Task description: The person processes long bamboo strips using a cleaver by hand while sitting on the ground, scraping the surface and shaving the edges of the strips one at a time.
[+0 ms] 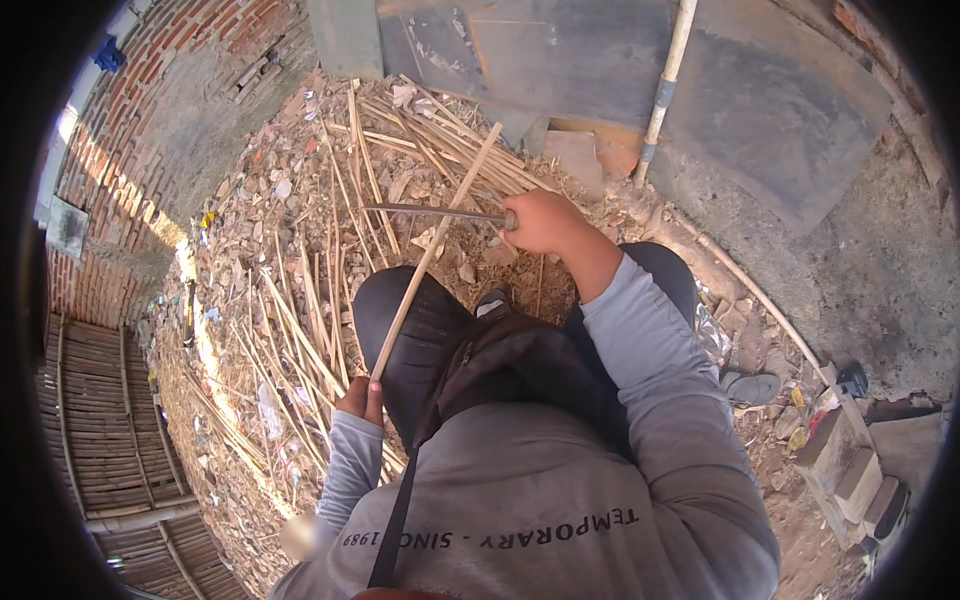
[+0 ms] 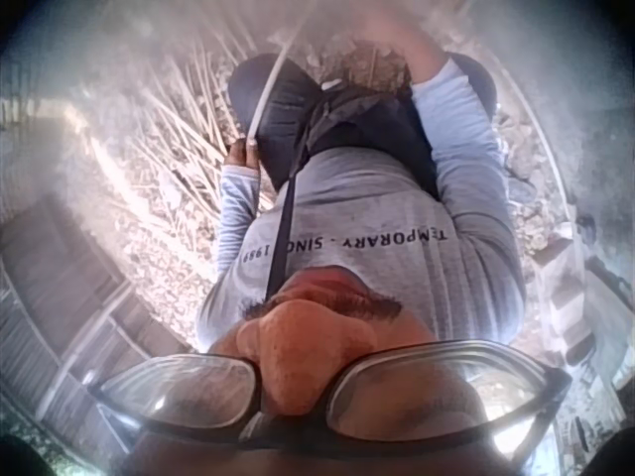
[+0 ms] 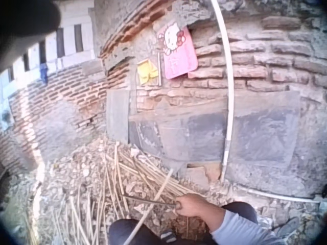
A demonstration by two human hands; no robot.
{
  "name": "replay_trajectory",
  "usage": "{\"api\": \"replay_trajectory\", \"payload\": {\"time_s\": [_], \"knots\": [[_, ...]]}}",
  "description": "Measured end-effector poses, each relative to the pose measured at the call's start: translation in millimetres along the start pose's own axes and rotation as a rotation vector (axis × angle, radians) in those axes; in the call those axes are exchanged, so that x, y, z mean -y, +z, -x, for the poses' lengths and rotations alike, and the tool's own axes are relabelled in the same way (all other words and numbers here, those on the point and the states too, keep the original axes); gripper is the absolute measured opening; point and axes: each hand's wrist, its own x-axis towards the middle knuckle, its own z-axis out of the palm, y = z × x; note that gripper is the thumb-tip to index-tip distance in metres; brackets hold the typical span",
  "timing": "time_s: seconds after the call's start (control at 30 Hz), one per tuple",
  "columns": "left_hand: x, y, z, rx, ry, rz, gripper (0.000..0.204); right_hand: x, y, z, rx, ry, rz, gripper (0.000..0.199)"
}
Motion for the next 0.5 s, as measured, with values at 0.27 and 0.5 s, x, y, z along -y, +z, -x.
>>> {"api": "replay_trajectory", "payload": {"time_s": [0.27, 0.5], "knots": [[21, 7, -2, -0.013, -0.009, -0.210, 0.033, 34, 14, 9, 0.102, -0.177, 0.059, 0.029], [31, 19, 3, -0.185, 0.112, -0.423, 0.023, 5, 6, -4, 0.062, 0.116, -0.040, 0.038]]}}
